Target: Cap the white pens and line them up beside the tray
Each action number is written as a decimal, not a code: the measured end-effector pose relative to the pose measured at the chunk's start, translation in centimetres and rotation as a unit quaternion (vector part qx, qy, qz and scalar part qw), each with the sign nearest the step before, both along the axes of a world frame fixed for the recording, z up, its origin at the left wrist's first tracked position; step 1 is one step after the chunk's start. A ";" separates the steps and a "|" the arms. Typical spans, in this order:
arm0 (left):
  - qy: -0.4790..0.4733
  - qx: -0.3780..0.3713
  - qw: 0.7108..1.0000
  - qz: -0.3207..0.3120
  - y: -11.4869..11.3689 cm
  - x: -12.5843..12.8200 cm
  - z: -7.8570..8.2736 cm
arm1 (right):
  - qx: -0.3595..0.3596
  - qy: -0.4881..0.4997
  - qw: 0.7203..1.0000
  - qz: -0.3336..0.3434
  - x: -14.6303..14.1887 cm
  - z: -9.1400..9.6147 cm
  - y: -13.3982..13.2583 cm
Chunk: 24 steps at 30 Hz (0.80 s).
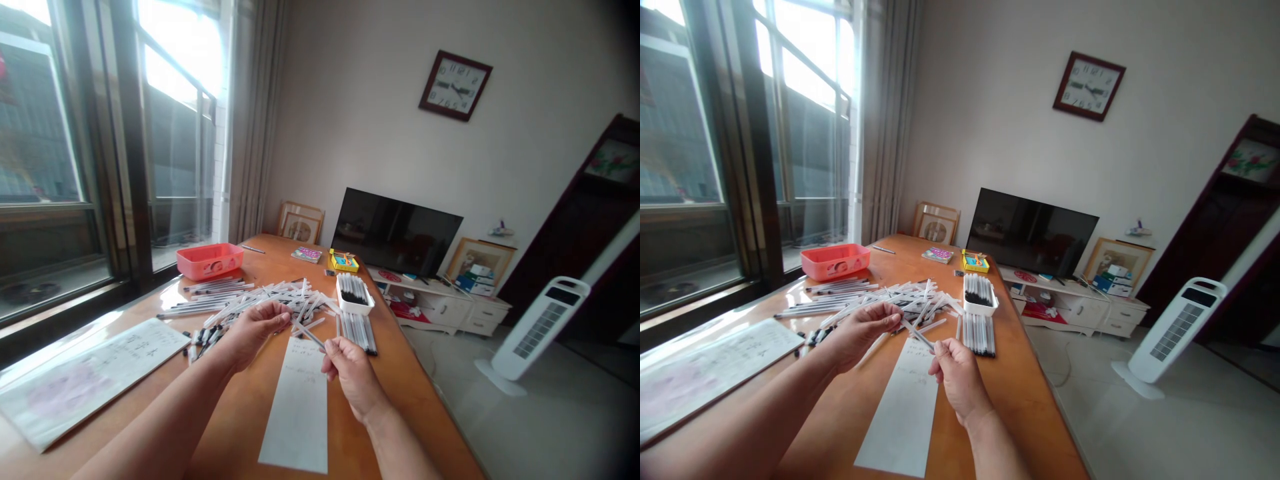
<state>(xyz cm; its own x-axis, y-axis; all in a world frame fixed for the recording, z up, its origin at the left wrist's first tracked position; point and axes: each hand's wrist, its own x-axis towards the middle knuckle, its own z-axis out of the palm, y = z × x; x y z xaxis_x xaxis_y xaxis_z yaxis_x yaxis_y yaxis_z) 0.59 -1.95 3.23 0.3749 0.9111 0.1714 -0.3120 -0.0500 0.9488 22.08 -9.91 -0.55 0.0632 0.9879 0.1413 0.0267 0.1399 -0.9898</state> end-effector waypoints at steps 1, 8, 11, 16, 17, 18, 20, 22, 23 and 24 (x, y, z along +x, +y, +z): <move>-0.006 -0.008 1.000 0.002 0.0 0.0 0.0 | -0.007 0.007 1.000 -0.001 0.0 0.0 0.0; 0.051 -0.050 0.996 0.049 -0.5 0.4 0.1 | -0.007 0.010 1.000 -0.009 -0.3 0.2 0.0; 0.073 -0.011 0.996 0.044 -0.4 0.5 -0.2 | -0.016 0.010 1.000 -0.001 -0.4 0.3 -0.1; 0.041 -0.018 0.999 0.004 -0.3 0.4 -0.3 | -0.031 0.015 0.999 -0.007 -0.4 0.5 -0.1; 0.041 -0.029 0.999 0.009 -0.3 0.4 -0.3 | -0.030 0.016 0.999 -0.009 -0.3 0.4 -0.1; 0.047 -0.037 0.998 0.019 -0.5 0.4 -0.2 | -0.029 0.016 0.999 -0.010 -0.3 0.4 0.0; 0.070 -0.038 0.996 0.039 -0.7 0.6 -0.2 | -0.029 0.017 0.999 -0.007 -0.3 0.2 0.0; 0.088 -0.023 0.995 0.042 -0.7 0.9 -0.3 | -0.031 0.015 0.999 -0.001 -0.3 0.0 0.1; 0.090 -0.014 0.995 0.041 -0.7 1.0 -0.3 | -0.032 0.014 0.999 0.001 -0.4 0.0 0.1; 0.090 -0.009 0.995 0.043 -0.6 1.1 -0.4 | -0.031 0.014 0.999 0.003 -0.4 0.0 0.1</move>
